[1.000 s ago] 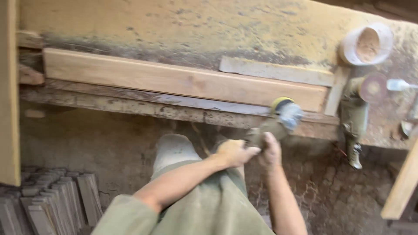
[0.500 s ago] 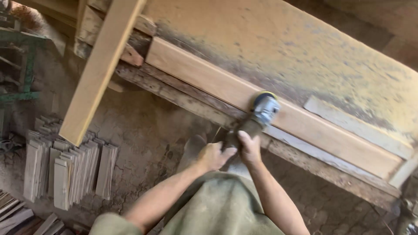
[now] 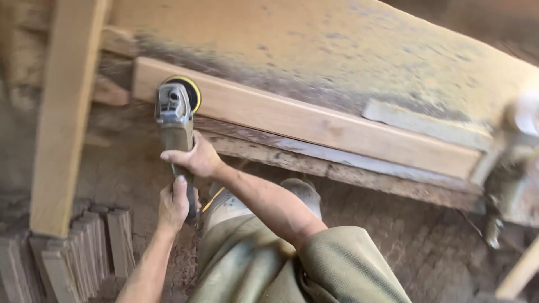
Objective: Sanding a long piece of wood using a power sander on a workbench.
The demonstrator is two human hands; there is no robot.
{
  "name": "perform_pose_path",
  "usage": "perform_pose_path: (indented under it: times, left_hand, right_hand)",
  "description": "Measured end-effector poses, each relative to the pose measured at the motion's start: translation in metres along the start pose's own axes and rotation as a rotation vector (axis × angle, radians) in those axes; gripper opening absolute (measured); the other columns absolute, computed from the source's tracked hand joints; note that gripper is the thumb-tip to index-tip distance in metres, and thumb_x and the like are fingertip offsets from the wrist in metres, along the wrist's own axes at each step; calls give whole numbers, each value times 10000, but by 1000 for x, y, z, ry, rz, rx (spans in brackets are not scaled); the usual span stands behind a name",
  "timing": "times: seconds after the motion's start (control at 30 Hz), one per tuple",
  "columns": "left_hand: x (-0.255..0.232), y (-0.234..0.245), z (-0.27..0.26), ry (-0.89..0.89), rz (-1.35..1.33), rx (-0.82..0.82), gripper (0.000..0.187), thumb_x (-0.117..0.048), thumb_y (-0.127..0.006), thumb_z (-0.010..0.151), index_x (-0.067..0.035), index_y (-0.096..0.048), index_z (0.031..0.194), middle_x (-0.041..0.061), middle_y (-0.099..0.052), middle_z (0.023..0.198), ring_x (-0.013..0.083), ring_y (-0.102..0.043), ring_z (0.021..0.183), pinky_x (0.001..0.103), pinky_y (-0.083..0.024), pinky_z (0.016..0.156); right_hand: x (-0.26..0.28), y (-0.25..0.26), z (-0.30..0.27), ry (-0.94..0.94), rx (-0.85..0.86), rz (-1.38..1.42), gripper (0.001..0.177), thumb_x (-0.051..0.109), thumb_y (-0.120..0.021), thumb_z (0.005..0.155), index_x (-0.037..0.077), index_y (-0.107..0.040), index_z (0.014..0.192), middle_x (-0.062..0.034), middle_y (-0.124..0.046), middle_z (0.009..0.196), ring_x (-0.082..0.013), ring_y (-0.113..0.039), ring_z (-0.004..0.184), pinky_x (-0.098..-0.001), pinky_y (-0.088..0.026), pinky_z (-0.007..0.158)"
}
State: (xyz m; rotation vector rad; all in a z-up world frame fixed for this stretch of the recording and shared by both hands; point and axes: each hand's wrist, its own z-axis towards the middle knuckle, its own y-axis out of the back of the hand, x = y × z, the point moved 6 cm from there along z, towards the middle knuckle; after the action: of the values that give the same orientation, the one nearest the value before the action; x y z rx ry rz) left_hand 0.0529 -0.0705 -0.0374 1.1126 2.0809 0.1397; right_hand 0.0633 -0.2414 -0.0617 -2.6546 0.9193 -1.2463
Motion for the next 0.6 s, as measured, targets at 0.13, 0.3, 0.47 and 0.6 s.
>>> perform_pose_path:
  times: [0.13,0.3,0.47,0.6]
  left_hand:
    - [14,-74,-40,32,191,79,715,-603,-427,1014,-24,-690,688,169,-652,497,316,-715,549,453,-564,594]
    - [-27,-206,-93,-9,364,321,620,-632,-517,934,-61,-673,747,104,-688,502,277,-773,675,443,-606,697]
    - [-55,-340,-143,-125,542,487,619,-622,-524,941,-28,-666,839,211,-695,631,393,-738,833,525,-566,766]
    - [-55,-441,-170,-859,804,567,295,-362,-579,996,-108,-717,937,230,-676,704,451,-734,743,529,-602,618]
  right_hand:
    - [-35,85,-78,120,-61,162,536,330,-915,669,92,-689,1093,-143,-736,965,-235,-689,884,-439,-583,764]
    - [-98,203,-172,181,-259,474,476,191,-897,793,83,-611,1158,-69,-705,1009,-141,-641,933,-340,-581,781]
    - [-141,335,-248,235,-444,475,482,204,-908,787,68,-652,1172,-101,-728,1023,-160,-666,923,-375,-585,801]
    - [-140,422,-310,180,-606,485,353,197,-843,835,3,-747,1113,-112,-767,974,-135,-670,801,-380,-600,760]
